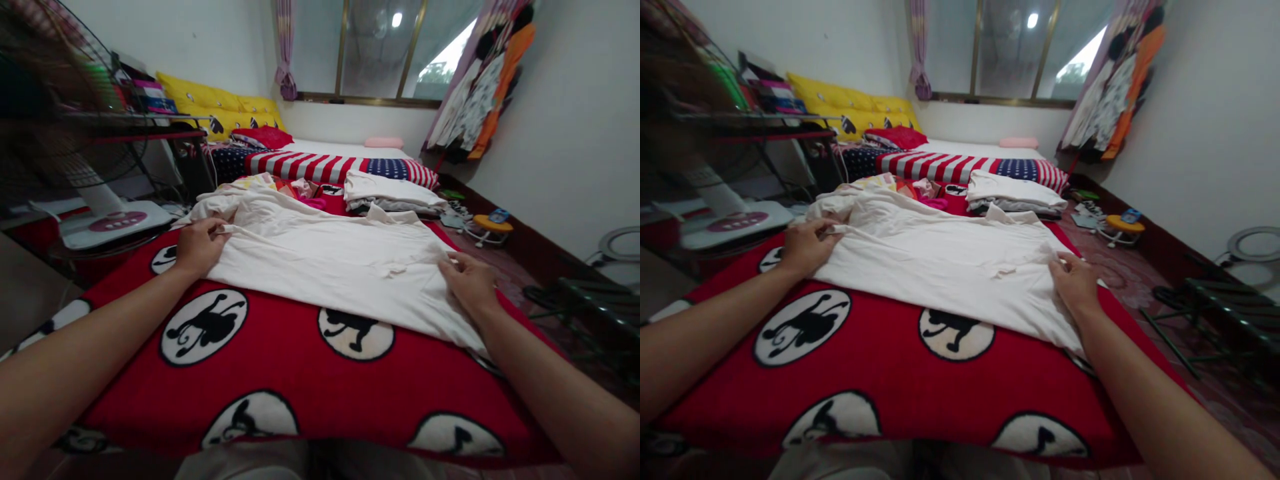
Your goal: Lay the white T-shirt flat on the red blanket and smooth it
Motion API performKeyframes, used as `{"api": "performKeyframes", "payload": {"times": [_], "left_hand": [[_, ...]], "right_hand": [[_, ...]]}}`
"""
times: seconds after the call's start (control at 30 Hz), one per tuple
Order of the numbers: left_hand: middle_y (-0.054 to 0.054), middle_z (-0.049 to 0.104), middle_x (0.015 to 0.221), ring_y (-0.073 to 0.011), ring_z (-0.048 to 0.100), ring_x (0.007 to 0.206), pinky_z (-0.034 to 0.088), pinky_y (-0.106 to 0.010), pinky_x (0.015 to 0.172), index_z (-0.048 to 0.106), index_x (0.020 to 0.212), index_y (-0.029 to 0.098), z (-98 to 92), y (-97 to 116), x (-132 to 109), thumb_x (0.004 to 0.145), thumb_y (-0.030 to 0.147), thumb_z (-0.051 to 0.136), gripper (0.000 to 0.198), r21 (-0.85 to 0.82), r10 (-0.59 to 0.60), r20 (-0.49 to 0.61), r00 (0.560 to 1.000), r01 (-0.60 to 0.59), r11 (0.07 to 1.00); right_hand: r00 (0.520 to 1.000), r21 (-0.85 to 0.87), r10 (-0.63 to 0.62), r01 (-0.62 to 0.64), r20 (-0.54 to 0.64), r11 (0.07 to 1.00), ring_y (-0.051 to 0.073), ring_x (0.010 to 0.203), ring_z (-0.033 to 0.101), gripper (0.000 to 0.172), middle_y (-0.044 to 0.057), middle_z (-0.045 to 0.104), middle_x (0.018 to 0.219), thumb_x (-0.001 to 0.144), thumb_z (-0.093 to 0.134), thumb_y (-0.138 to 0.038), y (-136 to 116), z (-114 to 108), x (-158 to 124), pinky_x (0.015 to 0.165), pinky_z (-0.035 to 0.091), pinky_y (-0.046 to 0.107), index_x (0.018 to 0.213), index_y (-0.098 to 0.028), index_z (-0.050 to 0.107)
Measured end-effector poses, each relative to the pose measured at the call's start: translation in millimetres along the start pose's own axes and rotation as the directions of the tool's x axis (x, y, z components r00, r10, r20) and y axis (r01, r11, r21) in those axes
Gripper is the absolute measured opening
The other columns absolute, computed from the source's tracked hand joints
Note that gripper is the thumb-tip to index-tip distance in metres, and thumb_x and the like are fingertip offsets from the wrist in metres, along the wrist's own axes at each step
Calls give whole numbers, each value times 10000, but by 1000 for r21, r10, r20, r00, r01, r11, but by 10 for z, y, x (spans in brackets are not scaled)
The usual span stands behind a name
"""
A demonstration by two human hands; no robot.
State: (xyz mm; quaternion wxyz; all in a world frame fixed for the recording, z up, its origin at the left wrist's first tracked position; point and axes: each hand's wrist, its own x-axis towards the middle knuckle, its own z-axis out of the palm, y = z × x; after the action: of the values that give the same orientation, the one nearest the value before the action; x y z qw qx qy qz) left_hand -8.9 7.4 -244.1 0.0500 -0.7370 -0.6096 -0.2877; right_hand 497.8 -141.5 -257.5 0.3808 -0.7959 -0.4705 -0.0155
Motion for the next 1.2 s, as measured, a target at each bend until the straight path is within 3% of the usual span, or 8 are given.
{"api": "performKeyframes", "payload": {"times": [0.13, 0.23, 0.3, 0.4, 0.47, 0.53, 0.63, 1.2], "left_hand": [[-129, 581, 1200, -309, 506, 1133, 383, -410, 982, 576, 1228, 143, 12, 145, -23, 802, 288, 541, 451, 102, 107, -37, 994, -103, 989], [-125, 571, 1235, -295, 491, 1184, 342, -410, 1048, 603, 1200, 148, 1, 515, -89, 845, 299, 513, 396, -22, 317, -56, 947, -318, 948], [-99, 618, 1194, -234, 567, 1105, 401, -335, 999, 651, 1142, 173, 38, 819, -176, 904, 346, 463, 348, -235, 522, 80, 849, -493, 838], [-90, 519, 1395, -216, 503, 1250, 359, -308, 1051, 566, 1309, 216, 182, 1164, -346, 948, 449, 412, 456, -427, 753, 275, 598, -626, 653], [-89, 337, 1533, -263, 320, 1399, 248, -388, 1128, 421, 1434, 257, 292, 1254, -444, 947, 526, 384, 557, -385, 761, 370, 532, -658, 647], [-81, 208, 1579, -291, 186, 1449, 166, -453, 1150, 314, 1482, 303, 369, 1259, -505, 947, 578, 329, 602, -305, 720, 433, 542, -664, 683], [-61, 147, 1593, -279, 140, 1461, 125, -453, 1158, 261, 1494, 341, 404, 1222, -534, 952, 604, 260, 602, -246, 681, 467, 563, -657, 712], [-62, 184, 1585, -251, 158, 1459, 134, -417, 1159, 302, 1483, 312, 368, 1235, -520, 957, 581, 298, 590, -247, 681, 458, 571, -654, 715]], "right_hand": [[989, -340, -137, 146, 51, 929, 326, 995, 594, 533, 182, 634, 1116, 754, 625, -294, -117, -34, 17, 824, 460, 433, 1253, -113, 581], [916, -336, -401, 387, 28, 859, 340, 1132, 534, 444, 193, 579, 1236, 815, 571, -313, -458, -30, -133, 919, 433, 471, 1215, -121, 584], [824, -192, -548, 566, 144, 802, 285, 1090, 574, 343, 153, 623, 1184, 870, 509, -314, -694, 51, -303, 946, 438, 426, 1147, -143, 619], [655, -24, -651, 712, 383, 702, 258, 1185, 548, 381, 128, 596, 1290, 925, 451, -360, -878, 252, -565, 1018, 407, 425, 1222, -168, 594], [591, -14, -639, 739, 493, 674, 274, 1331, 422, 482, 117, 466, 1446, 953, 399, -419, -874, 374, -684, 1080, 334, 496, 1368, -191, 483], [584, -40, -599, 733, 547, 679, 276, 1408, 304, 543, 97, 341, 1529, 968, 342, -464, -826, 444, -740, 1109, 273, 542, 1447, -212, 382], [602, -66, -561, 713, 568, 698, 257, 1427, 266, 552, 74, 300, 1548, 973, 314, -480, -783, 462, -747, 1132, 236, 535, 1462, -231, 361], [605, -19, -563, 690, 563, 723, 255, 1425, 272, 552, 76, 317, 1541, 960, 354, -472, -782, 458, -700, 1124, 250, 523, 1448, -217, 390]]}}
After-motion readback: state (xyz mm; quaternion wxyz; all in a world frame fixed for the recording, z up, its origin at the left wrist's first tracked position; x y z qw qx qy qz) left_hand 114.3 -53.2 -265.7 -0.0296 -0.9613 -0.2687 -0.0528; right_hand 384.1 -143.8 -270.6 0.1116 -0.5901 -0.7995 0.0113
